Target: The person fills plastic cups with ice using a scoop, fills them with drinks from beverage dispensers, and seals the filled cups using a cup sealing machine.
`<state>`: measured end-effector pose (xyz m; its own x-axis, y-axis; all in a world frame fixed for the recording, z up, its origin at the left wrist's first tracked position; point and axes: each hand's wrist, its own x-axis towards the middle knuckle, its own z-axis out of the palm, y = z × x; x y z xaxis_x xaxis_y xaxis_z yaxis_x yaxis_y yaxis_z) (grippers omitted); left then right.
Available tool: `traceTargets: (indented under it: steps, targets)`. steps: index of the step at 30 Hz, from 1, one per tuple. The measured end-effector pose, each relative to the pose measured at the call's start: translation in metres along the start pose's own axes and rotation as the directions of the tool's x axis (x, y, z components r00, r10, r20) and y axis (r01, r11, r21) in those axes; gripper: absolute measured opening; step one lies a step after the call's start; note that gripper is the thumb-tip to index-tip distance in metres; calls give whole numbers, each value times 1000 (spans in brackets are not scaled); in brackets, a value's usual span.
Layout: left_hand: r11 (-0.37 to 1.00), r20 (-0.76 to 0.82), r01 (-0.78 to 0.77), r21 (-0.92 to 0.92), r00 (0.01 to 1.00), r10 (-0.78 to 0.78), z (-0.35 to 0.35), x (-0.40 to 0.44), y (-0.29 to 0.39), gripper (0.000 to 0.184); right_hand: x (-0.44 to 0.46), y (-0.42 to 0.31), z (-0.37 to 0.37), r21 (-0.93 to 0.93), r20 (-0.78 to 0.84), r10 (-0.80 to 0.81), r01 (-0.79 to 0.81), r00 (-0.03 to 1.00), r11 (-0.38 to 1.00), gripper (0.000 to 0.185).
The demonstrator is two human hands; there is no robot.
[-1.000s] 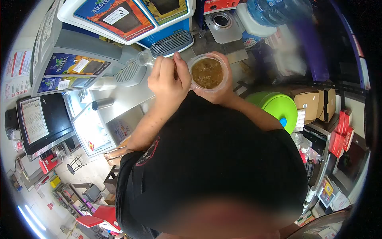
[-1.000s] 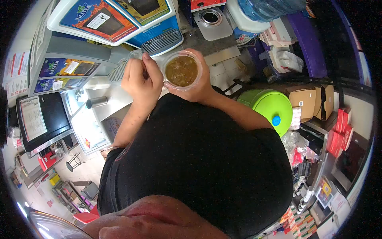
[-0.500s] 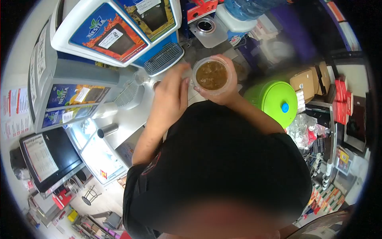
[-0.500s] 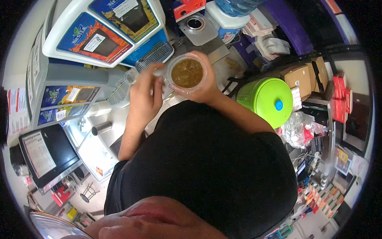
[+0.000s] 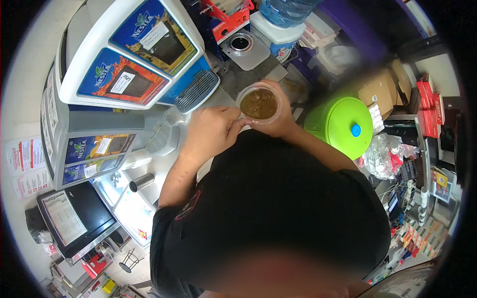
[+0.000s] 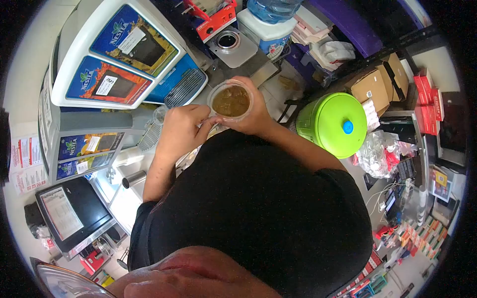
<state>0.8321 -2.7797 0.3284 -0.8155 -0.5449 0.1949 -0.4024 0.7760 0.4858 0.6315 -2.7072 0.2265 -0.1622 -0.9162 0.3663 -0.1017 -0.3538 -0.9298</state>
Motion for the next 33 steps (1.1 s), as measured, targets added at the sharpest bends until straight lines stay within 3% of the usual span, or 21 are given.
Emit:
traceTargets:
  steps: [4,7,10,15,24,28,31,33]
  targets:
    - [997,-9,47,-59,999,-48,7,22,6,34,11,13,-19,-67,-8,-68,68,998,995,95]
    - [987,34,89,-131,996,-86,10,40,11,32,20,17,-32,85,-21,-14,16,1000,996,97]
    - [992,-10,76,-102,997,-78,18,54,11,33,31,20,-47,77,1,-5,5,1000,997,99]
    - [983,-116,138,118,985,-124,27,80,25,33,44,19,-68,17,-18,-10,10,1000,1000,97]
    - [973,-205,167,160,970,-132,48,122,42,40,56,43,-100,46,-128,-50,57,990,997,96]
    - [989,-88,110,99,991,-101,47,136,42,39,61,44,-122,-3,-104,-86,86,991,996,97]
    - [995,63,84,-61,995,-80,48,141,36,31,66,38,-140,-61,-38,-140,138,989,989,100]
    - [985,81,-17,-171,996,32,50,140,34,19,68,31,-153,-65,165,-79,91,983,994,105]
